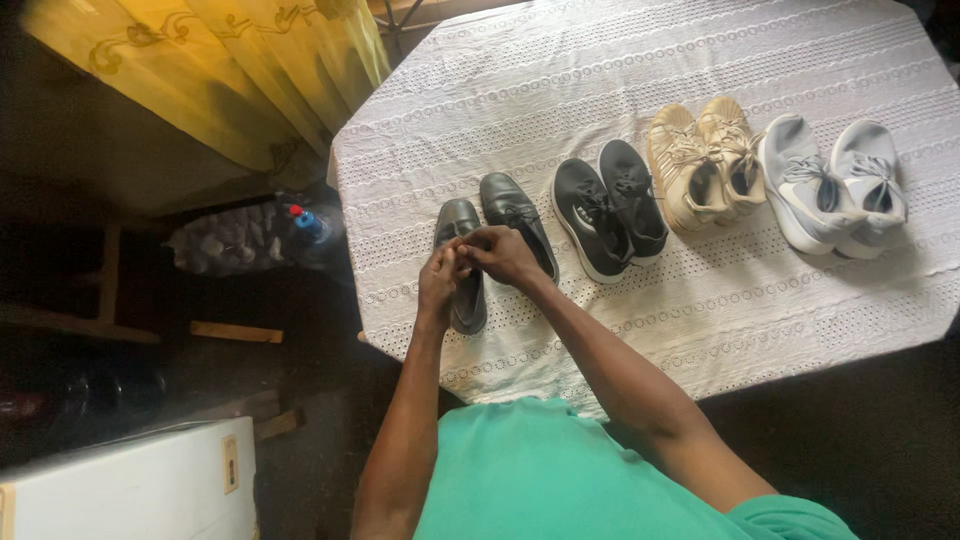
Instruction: The person unlaces two pairs of shoes on a table, then relaces them. The person removes laces from a pair of black formal shoes and a pair of black sneakers, then threads the laces back through the eyelets and ties them.
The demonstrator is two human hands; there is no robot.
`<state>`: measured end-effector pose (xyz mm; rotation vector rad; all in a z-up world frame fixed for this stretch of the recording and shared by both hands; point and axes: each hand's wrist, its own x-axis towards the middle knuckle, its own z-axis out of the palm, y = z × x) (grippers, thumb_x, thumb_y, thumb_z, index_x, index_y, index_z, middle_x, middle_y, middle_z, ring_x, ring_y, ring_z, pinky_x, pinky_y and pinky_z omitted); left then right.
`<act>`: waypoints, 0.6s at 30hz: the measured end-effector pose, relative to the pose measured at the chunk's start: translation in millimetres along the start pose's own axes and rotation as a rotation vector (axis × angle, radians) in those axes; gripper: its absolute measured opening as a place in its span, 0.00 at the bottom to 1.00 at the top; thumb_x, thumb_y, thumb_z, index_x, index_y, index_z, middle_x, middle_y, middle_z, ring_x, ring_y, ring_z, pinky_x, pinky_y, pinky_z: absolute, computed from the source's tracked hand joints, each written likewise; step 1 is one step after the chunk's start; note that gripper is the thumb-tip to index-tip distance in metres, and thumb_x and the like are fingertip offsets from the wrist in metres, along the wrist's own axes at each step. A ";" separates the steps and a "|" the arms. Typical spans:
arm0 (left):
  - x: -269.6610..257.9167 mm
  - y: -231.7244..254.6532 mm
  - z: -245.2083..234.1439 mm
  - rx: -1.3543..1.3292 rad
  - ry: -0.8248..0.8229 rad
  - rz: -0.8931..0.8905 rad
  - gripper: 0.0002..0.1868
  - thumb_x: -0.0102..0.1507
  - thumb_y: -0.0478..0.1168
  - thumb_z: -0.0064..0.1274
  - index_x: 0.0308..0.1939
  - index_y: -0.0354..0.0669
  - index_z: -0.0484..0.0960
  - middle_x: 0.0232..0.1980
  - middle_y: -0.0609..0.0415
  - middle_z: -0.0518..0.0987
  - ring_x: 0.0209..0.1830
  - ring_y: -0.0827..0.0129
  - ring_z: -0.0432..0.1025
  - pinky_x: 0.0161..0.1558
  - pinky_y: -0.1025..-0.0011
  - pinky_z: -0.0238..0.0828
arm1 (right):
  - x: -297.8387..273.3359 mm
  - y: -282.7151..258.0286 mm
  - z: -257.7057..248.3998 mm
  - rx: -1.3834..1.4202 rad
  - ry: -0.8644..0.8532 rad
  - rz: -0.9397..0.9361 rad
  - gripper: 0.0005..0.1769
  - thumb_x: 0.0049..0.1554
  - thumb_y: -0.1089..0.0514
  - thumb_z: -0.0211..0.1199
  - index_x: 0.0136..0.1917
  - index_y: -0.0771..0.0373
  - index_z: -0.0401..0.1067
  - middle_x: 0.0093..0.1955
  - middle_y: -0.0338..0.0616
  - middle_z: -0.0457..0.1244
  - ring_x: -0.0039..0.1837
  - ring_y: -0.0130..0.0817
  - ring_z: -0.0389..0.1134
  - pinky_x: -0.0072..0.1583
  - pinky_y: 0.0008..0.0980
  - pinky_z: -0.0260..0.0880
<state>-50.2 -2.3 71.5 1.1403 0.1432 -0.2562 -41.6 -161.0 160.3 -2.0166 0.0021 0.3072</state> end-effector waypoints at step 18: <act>56.7 -89.3 -38.1 -0.142 0.305 0.012 0.07 0.69 0.32 0.51 0.48 0.30 0.80 0.45 0.47 0.82 0.42 0.64 0.80 0.44 0.72 0.82 | 10.4 41.2 11.9 -0.074 0.091 0.091 0.30 0.53 0.53 0.71 0.66 0.63 0.68 0.61 0.48 0.69 0.58 0.39 0.72 0.57 0.38 0.72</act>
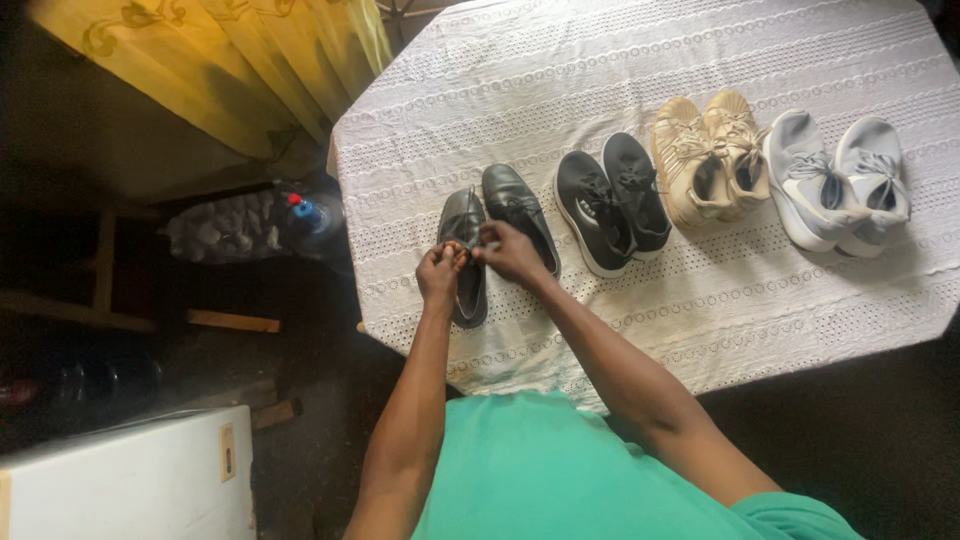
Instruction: The person unlaces two pairs of shoes on a table, then relaces them. The person removes laces from a pair of black formal shoes and a pair of black sneakers, then threads the laces back through the eyelets and ties them.
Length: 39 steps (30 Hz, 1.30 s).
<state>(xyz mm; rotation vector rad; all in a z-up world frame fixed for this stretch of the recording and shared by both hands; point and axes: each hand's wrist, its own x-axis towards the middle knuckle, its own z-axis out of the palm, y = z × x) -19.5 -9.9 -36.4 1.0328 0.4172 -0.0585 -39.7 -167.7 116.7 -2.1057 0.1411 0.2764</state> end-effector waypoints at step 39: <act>-39.4 72.6 4.0 1.202 -0.123 0.504 0.07 0.62 0.39 0.56 0.38 0.39 0.81 0.41 0.42 0.79 0.46 0.49 0.74 0.51 0.56 0.71 | -38.7 11.8 26.4 0.420 -0.138 0.164 0.23 0.62 0.42 0.60 0.53 0.66 0.74 0.40 0.39 0.67 0.37 0.26 0.67 0.40 0.26 0.69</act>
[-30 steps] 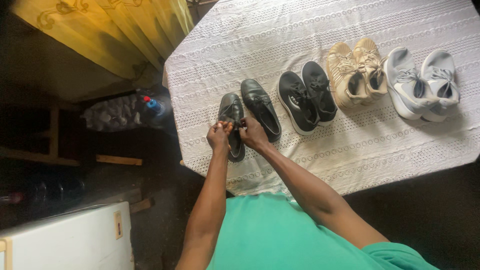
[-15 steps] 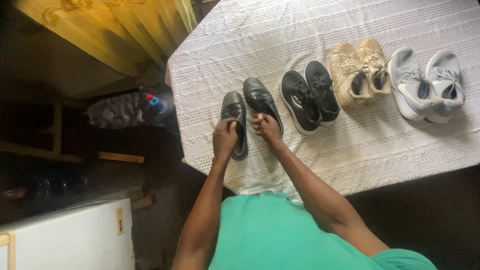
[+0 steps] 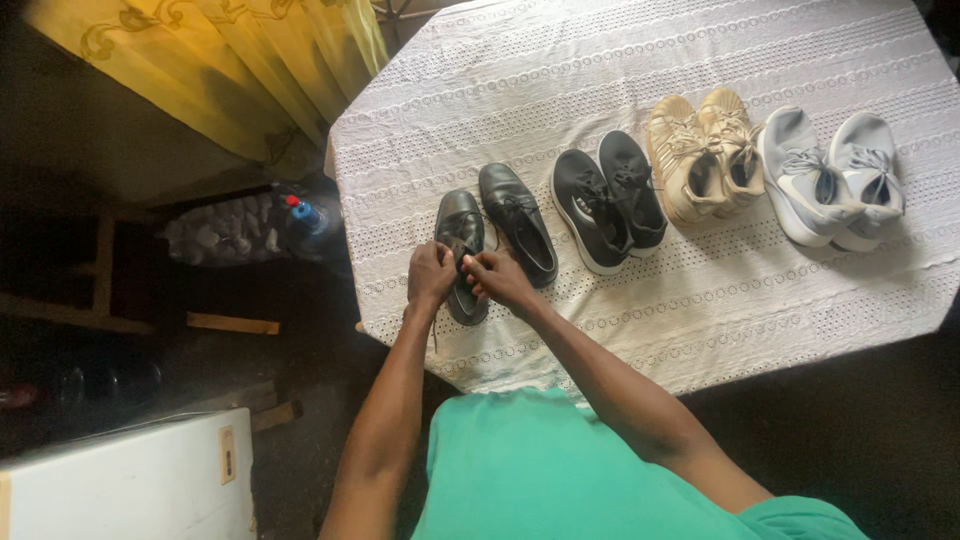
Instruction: The person unlaces two pairs of shoes on a table, then relaces them. The person removes laces from a pair of black formal shoes and a pair of black sneakers, then threads the laces back through the eyelets and ties them.
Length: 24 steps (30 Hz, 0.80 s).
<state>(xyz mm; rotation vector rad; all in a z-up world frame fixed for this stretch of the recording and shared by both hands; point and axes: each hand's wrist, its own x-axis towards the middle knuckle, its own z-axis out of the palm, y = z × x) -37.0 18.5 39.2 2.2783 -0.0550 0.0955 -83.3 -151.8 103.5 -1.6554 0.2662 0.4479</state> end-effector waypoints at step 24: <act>-28.2 109.5 -72.1 -0.355 -0.218 0.254 0.14 0.73 0.43 0.43 0.59 0.48 0.80 0.51 0.48 0.83 0.53 0.60 0.79 0.55 0.61 0.76 | -62.5 -101.0 -36.0 -0.116 -0.219 -0.536 0.14 0.64 0.53 0.60 0.57 0.64 0.73 0.47 0.40 0.67 0.47 0.26 0.68 0.51 0.28 0.73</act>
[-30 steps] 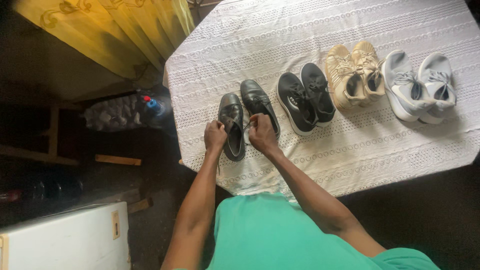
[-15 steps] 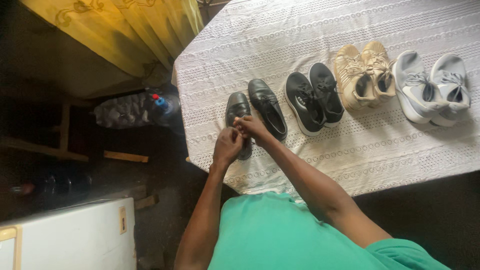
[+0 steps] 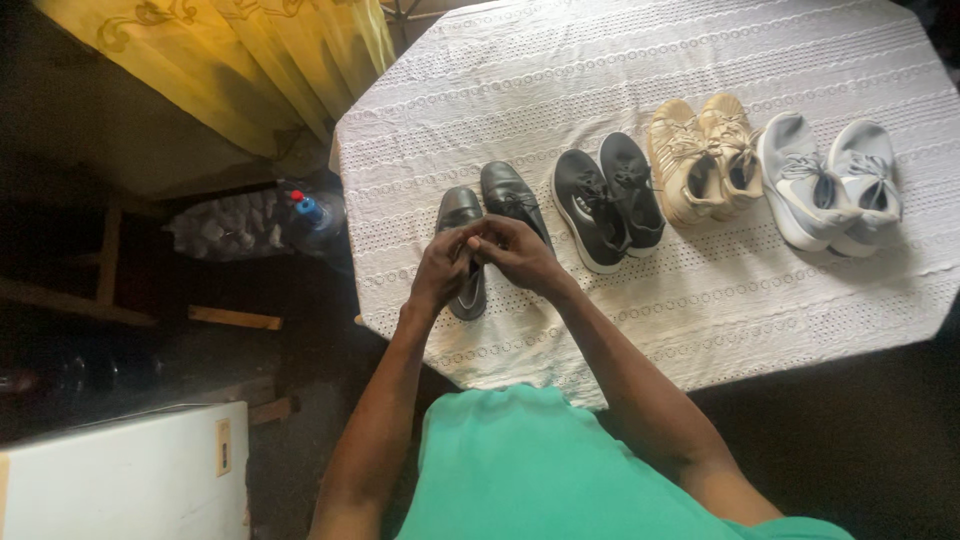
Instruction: The person unlaces two pairs of shoes on a table, then relaces them. The person removes laces from a pair of black formal shoes and a pair of black sneakers, then threads the laces back through the eyelets and ties them.
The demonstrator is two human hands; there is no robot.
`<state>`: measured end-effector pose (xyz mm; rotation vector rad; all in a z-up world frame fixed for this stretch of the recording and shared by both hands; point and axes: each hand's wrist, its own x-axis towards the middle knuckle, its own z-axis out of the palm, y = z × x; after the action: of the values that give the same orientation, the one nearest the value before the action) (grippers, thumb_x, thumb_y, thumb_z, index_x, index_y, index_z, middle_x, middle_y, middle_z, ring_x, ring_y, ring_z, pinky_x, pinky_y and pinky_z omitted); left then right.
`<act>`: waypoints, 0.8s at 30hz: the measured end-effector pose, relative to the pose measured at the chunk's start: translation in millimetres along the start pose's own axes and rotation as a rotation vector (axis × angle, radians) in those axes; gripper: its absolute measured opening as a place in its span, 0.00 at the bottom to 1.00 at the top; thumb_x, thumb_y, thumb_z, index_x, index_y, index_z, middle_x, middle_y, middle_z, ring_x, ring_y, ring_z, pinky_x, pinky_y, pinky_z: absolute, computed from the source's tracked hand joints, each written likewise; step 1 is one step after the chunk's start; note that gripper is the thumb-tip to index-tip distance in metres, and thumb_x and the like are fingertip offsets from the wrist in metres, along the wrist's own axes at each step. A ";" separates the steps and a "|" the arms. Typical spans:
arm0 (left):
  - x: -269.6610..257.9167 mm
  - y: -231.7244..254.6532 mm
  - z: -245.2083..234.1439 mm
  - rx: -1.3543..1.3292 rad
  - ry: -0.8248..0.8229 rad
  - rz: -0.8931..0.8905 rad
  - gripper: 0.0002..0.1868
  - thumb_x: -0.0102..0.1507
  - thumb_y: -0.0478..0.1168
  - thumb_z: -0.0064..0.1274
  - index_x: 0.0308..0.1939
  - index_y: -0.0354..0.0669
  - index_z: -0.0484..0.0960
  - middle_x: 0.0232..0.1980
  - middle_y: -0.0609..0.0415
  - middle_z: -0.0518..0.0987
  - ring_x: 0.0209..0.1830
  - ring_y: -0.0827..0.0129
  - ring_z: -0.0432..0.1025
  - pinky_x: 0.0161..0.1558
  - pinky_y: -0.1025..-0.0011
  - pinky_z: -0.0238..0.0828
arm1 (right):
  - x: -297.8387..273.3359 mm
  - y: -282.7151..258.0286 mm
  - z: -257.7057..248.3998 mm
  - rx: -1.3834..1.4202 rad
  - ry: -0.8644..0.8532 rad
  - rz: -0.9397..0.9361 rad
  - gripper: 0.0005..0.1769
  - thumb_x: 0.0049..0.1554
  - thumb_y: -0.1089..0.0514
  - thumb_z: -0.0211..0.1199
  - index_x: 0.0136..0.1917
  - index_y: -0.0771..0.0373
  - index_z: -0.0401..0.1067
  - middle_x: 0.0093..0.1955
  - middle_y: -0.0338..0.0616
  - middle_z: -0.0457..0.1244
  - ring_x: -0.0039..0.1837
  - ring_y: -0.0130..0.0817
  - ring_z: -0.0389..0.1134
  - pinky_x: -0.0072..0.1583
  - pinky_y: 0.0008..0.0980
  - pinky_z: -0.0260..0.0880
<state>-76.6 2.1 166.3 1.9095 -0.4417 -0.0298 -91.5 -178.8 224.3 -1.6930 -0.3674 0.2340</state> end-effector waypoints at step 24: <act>-125.0 6.8 -15.2 -0.683 0.275 -0.417 0.20 0.74 0.50 0.45 0.48 0.37 0.84 0.29 0.66 0.67 0.27 0.82 0.61 0.33 0.79 0.63 | 86.4 20.0 38.3 0.196 0.031 0.051 0.14 0.63 0.51 0.64 0.55 0.63 0.74 0.44 0.40 0.67 0.44 0.27 0.69 0.43 0.28 0.69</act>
<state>-191.3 53.3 154.7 1.2722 0.1538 -0.1680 -23.0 -114.0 203.4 -1.5126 -0.2692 0.2719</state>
